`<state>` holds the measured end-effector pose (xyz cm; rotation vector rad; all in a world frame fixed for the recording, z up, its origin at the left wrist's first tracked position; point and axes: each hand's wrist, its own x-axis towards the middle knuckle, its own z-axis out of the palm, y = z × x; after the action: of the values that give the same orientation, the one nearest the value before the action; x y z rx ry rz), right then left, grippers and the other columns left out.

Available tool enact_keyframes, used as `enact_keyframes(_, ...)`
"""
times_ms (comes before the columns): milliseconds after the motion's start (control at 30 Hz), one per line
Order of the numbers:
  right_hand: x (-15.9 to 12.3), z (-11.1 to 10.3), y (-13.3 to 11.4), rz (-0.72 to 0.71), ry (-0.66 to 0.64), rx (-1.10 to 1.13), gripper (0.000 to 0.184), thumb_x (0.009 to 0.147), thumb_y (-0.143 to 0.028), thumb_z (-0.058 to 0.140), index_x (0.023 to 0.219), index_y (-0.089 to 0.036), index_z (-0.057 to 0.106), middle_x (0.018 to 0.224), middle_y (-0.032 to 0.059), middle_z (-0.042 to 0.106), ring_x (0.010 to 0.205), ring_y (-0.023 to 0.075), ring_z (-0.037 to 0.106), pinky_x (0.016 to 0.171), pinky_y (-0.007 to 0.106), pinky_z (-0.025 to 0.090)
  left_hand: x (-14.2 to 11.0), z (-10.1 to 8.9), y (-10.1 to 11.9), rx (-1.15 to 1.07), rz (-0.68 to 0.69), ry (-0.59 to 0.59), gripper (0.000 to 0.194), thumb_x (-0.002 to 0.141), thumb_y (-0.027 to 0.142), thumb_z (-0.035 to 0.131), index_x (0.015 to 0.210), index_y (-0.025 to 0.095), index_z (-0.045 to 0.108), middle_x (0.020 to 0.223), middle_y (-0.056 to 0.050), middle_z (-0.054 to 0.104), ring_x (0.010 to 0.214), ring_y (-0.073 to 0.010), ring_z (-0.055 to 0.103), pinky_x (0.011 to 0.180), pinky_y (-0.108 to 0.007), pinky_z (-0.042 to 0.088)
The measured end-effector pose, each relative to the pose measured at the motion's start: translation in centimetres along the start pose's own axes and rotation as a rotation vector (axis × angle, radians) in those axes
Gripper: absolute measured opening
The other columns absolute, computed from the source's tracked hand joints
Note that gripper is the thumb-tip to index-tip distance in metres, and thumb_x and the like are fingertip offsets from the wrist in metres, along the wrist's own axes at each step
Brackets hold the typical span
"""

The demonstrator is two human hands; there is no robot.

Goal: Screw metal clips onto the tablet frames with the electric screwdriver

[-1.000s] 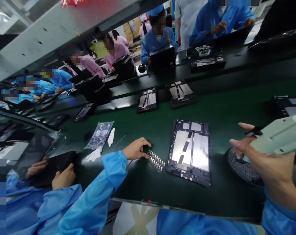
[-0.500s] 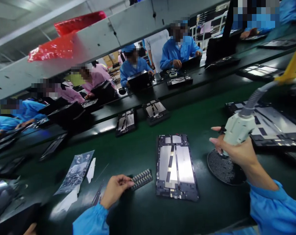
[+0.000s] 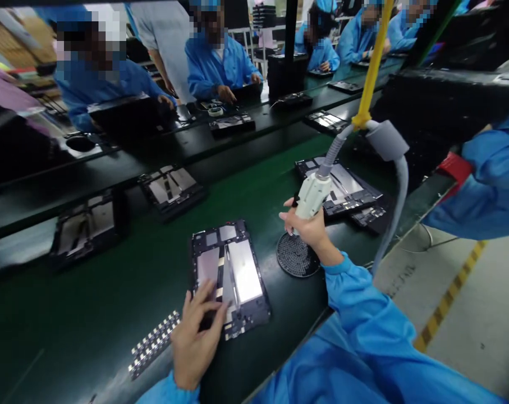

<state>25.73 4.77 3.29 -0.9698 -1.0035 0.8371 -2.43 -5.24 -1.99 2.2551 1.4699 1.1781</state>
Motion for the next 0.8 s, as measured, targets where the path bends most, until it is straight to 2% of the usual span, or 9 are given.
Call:
enact_keyframes(67, 0.1, 0.3, 0.4, -0.009, 0.002, -0.005, 0.025, 0.067, -0.022, 0.073, 0.087, -0.018, 0.059, 0.043, -0.0094, 0.055, 0.033, 0.0098, 0.048, 0.039, 0.025, 0.042, -0.5, 1.7, 1.0, -0.038, 0.017, -0.062, 0.005, 0.083, 0.019, 0.064, 0.079, 0.020, 0.061, 0.113, -0.008, 0.071, 0.114, -0.0263, 0.063, 0.117, -0.058, 0.023)
enact_keyframes(167, 0.2, 0.7, 1.0, 0.002, -0.013, -0.045, 0.024, 0.067, -0.021, 0.072, 0.089, -0.018, 0.061, 0.043, -0.0089, 0.055, 0.035, 0.0103, 0.049, 0.043, 0.027, 0.044, -1.3, 2.0, 1.8, -0.087, 0.036, -0.098, 0.008, 0.083, 0.015, 0.063, 0.079, 0.021, 0.061, 0.096, -0.002, 0.075, 0.105, -0.0236, 0.068, 0.118, -0.060, 0.017)
enact_keyframes(267, 0.3, 0.8, 1.3, 0.040, -0.030, -0.071, 0.021, 0.067, -0.022, 0.072, 0.085, -0.018, 0.062, 0.042, -0.0084, 0.054, 0.035, 0.0107, 0.049, 0.044, 0.028, 0.044, -1.2, 0.7, 1.7, -0.094, -0.004, -0.046, 0.008, 0.083, 0.016, 0.063, 0.087, 0.023, 0.066, 0.085, 0.002, 0.074, 0.091, -0.0187, 0.071, 0.113, -0.049, 0.036)
enact_keyframes(367, 0.2, 0.9, 1.3, 0.061, -0.030, -0.077, 0.019, 0.066, -0.024, 0.072, 0.081, -0.019, 0.062, 0.041, -0.0080, 0.053, 0.035, 0.0109, 0.048, 0.042, 0.028, 0.043, -0.6, -0.9, 1.2, -0.028, -0.084, 0.017, 0.013, 0.085, 0.024, 0.063, 0.095, 0.025, 0.070, 0.091, 0.001, 0.073, 0.090, -0.0182, 0.070, 0.090, -0.034, 0.055)
enact_keyframes(433, 0.2, 0.9, 1.3, 0.064, -0.033, -0.083, 0.018, 0.066, -0.024, 0.072, 0.080, -0.019, 0.061, 0.041, -0.0077, 0.053, 0.035, 0.0111, 0.048, 0.042, 0.028, 0.043, -0.2, -1.8, 1.1, -0.022, -0.158, 0.006, 0.016, 0.086, 0.031, 0.062, 0.098, 0.028, 0.071, 0.091, 0.001, 0.073, 0.083, -0.0180, 0.070, 0.077, -0.031, 0.057)
enact_keyframes(533, 0.1, 0.9, 1.5, 0.051, -0.038, -0.100, 0.017, 0.067, -0.024, 0.072, 0.079, -0.019, 0.061, 0.042, -0.0077, 0.053, 0.035, 0.0109, 0.049, 0.042, 0.028, 0.043, 0.0, -2.9, 1.2, -0.030, -0.409, 0.047, 0.027, 0.082, 0.042, 0.065, 0.106, 0.031, 0.069, 0.085, 0.002, 0.074, 0.072, -0.0199, 0.070, 0.067, -0.034, 0.059)
enact_keyframes(600, 0.1, 0.8, 1.8, 0.032, -0.047, -0.122, 0.017, 0.068, -0.024, 0.071, 0.081, -0.019, 0.061, 0.043, -0.0077, 0.053, 0.036, 0.0109, 0.049, 0.043, 0.029, 0.044, 0.0, -3.4, 1.0, -0.001, -0.572, 0.148, 0.031, 0.076, 0.049, 0.070, 0.101, 0.030, 0.070, 0.085, 0.002, 0.074, 0.071, -0.0226, 0.071, 0.068, -0.038, 0.061)
enact_keyframes(667, 0.1, 0.8, 1.9, 0.018, -0.061, -0.141, 0.019, 0.069, -0.025, 0.071, 0.085, -0.019, 0.062, 0.043, -0.0077, 0.054, 0.036, 0.0110, 0.049, 0.044, 0.029, 0.046, 0.2, -3.9, 0.5, 0.002, -0.635, 0.213, 0.029, 0.072, 0.053, 0.071, 0.089, 0.029, 0.072, 0.085, 0.001, 0.074, 0.073, -0.0239, 0.071, 0.077, -0.041, 0.061)
enact_keyframes(800, -0.4, 1.1, 0.8, -0.020, -0.010, -0.165, 0.029, 0.069, -0.026, 0.074, 0.095, -0.019, 0.063, 0.046, -0.0086, 0.055, 0.036, 0.0110, 0.049, 0.040, 0.028, 0.043, 1.7, -5.0, -1.2, -0.172, -0.634, 0.038, 0.029, 0.071, 0.051, 0.070, 0.079, 0.024, 0.074, 0.078, -0.002, 0.074, 0.071, -0.0229, 0.072, 0.073, -0.036, 0.061)
